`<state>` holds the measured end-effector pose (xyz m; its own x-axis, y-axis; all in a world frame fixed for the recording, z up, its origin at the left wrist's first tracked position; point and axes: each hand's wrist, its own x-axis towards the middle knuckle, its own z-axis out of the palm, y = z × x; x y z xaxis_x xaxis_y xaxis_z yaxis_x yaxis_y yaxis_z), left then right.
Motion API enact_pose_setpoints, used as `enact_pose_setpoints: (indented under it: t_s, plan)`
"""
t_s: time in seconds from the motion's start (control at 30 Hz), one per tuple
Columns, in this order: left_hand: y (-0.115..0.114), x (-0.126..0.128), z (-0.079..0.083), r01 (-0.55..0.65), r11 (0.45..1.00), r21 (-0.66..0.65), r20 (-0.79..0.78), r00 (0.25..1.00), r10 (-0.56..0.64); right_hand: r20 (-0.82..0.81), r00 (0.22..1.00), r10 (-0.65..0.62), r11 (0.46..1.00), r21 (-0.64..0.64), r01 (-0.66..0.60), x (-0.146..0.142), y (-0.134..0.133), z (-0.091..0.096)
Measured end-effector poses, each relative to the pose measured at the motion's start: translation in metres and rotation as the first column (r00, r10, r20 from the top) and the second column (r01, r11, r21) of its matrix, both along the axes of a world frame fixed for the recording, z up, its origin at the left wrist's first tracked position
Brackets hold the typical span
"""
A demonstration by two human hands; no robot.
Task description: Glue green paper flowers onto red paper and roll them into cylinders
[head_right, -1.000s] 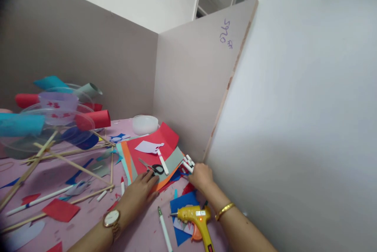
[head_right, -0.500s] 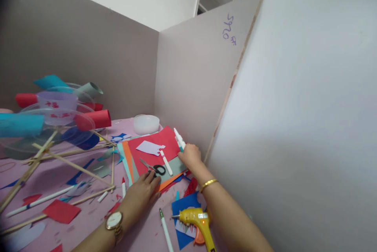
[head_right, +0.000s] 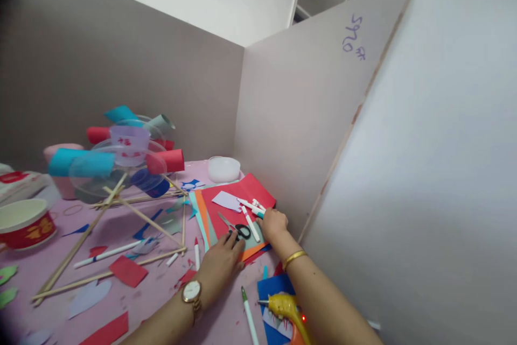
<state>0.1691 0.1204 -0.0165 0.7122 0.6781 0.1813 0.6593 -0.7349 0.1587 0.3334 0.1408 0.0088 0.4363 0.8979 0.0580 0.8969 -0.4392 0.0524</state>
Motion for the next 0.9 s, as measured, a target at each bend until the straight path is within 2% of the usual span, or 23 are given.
enact_pose_setpoints:
  t_s: [0.1,0.2,0.3,0.37,0.43,0.5,0.57,0.63,0.77,0.9]
  plan:
    - [-0.002,-0.013,0.002,0.030,1.000,0.001,0.049,0.998,-0.030,0.037,0.999,0.036,0.998,0.059,-0.038,-0.006,-0.011,0.014]
    - [-0.004,-0.039,0.010,0.033,0.999,-0.006,0.084,0.996,-0.033,0.039,0.994,0.104,0.990,0.094,-0.107,-0.011,-0.032,0.031]
    - [-0.011,-0.074,0.018,0.011,1.000,-0.013,0.101,0.995,-0.010,-0.022,0.979,0.202,0.976,0.089,-0.199,-0.014,-0.069,0.042]
    - [-0.019,-0.101,0.018,0.013,1.000,-0.009,0.111,0.994,-0.012,-0.074,0.965,0.253,0.965,0.093,-0.246,-0.016,-0.102,0.042]
    - [-0.028,-0.128,0.011,0.015,0.998,0.060,0.169,0.985,-0.025,-0.113,0.959,0.260,0.963,0.099,-0.249,-0.017,-0.138,0.036]
    - [-0.037,-0.154,-0.003,0.008,0.991,0.137,0.215,0.976,-0.038,-0.127,0.971,0.201,0.977,0.104,-0.188,-0.015,-0.175,0.022]
    - [-0.043,-0.176,-0.019,0.022,0.979,0.203,0.230,0.971,-0.069,-0.155,0.986,0.061,0.992,0.117,-0.043,-0.014,-0.205,0.003]
    - [-0.047,-0.194,-0.035,-0.031,0.975,0.220,0.253,0.967,-0.026,-0.200,0.979,-0.029,0.994,0.101,0.050,-0.014,-0.225,-0.018]
    - [-0.053,-0.215,-0.056,-0.098,0.981,0.168,0.293,0.955,0.045,-0.249,0.967,-0.054,0.992,0.094,0.080,-0.022,-0.236,-0.047]
    - [-0.061,-0.229,-0.067,-0.105,0.983,0.148,0.295,0.954,0.057,-0.296,0.949,-0.105,0.982,0.122,0.147,-0.027,-0.237,-0.055]
